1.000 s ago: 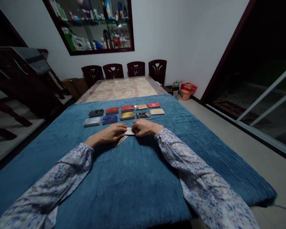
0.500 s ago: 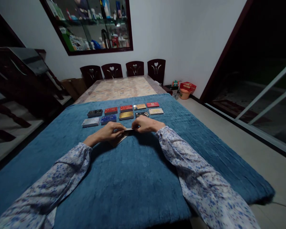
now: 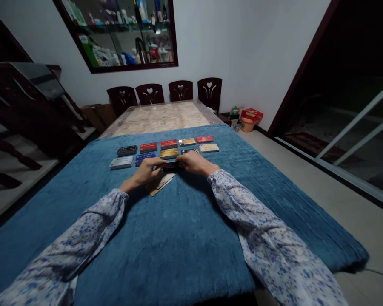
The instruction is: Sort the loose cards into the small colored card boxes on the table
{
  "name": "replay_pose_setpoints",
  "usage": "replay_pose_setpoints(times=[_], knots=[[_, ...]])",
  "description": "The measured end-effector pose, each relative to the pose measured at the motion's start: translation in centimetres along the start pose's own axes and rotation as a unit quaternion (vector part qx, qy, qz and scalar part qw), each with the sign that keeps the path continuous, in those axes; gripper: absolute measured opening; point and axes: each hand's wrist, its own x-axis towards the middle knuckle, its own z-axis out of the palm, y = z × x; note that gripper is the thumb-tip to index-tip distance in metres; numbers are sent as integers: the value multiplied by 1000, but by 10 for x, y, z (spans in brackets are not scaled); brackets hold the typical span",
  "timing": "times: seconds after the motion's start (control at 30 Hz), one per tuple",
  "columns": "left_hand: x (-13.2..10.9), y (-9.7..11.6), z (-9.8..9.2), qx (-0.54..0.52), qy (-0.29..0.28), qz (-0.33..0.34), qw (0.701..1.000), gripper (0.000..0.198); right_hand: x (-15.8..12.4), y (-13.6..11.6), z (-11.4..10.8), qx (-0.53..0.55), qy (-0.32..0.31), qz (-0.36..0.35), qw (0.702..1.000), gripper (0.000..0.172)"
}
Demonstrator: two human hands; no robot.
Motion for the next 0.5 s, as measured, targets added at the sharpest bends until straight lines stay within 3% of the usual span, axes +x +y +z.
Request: replay_pose_setpoints(times=[0.5], knots=[[-5, -2, 15, 11, 43, -35, 998, 45, 0, -8, 16, -52, 40, 52, 996, 29]])
